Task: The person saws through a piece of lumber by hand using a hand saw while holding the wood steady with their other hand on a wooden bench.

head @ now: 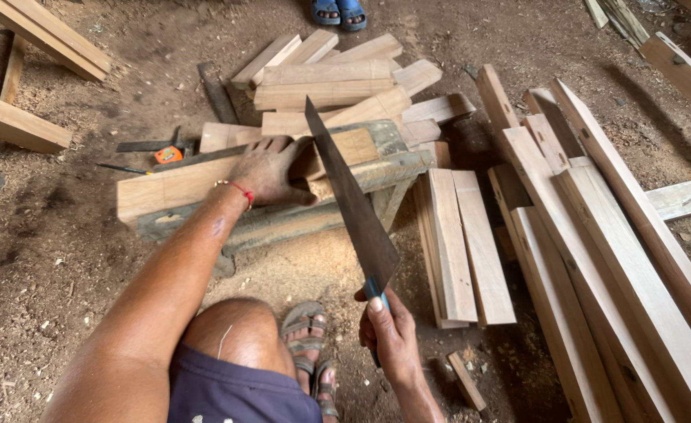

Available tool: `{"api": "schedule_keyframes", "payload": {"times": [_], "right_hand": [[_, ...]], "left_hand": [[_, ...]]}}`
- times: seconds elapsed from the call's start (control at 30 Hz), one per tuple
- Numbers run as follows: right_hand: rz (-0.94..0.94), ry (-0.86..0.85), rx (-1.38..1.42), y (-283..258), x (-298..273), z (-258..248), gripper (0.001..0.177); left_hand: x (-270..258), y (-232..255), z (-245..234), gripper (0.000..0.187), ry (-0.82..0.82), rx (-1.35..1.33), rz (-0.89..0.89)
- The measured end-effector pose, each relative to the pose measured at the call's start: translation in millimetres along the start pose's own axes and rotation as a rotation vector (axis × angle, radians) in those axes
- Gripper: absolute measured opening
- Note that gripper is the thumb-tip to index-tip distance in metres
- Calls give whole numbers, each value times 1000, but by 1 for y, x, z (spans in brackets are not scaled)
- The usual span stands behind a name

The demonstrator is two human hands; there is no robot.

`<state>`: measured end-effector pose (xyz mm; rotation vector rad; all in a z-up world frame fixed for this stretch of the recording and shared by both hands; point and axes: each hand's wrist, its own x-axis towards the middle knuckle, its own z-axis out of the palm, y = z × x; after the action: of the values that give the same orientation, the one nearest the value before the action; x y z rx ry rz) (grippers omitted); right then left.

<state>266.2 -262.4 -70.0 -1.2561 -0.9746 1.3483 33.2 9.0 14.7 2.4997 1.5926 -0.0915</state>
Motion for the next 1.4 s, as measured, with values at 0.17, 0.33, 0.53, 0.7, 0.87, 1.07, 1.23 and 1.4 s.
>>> {"api": "schedule_keyframes", "payload": {"times": [0.17,0.33,0.53,0.7,0.87,1.07,1.23,1.4], "right_hand": [[-40,17,-23,-2,10,5,53],[-68,39,-107,-5,42,19,50],[-56,46,-127,10,12,12,51],[-48,52,-114,7,17,10,53],[-45,51,-160,-8,75,32,52],[-12,66,-157,-1,31,20,52],[140,142,-83,-1,-38,-3,47],[70,81,-114,-12,15,12,42]], "left_hand": [[-4,3,-3,134,29,-22,13],[-9,9,-10,132,37,-29,5],[-9,6,-7,132,34,-21,7],[-5,7,-7,131,47,-9,14],[-12,13,-15,129,27,-32,-7],[-9,11,-12,128,36,-22,5],[-7,11,-11,128,10,-20,-4],[-12,14,-16,127,46,-37,5]]}}
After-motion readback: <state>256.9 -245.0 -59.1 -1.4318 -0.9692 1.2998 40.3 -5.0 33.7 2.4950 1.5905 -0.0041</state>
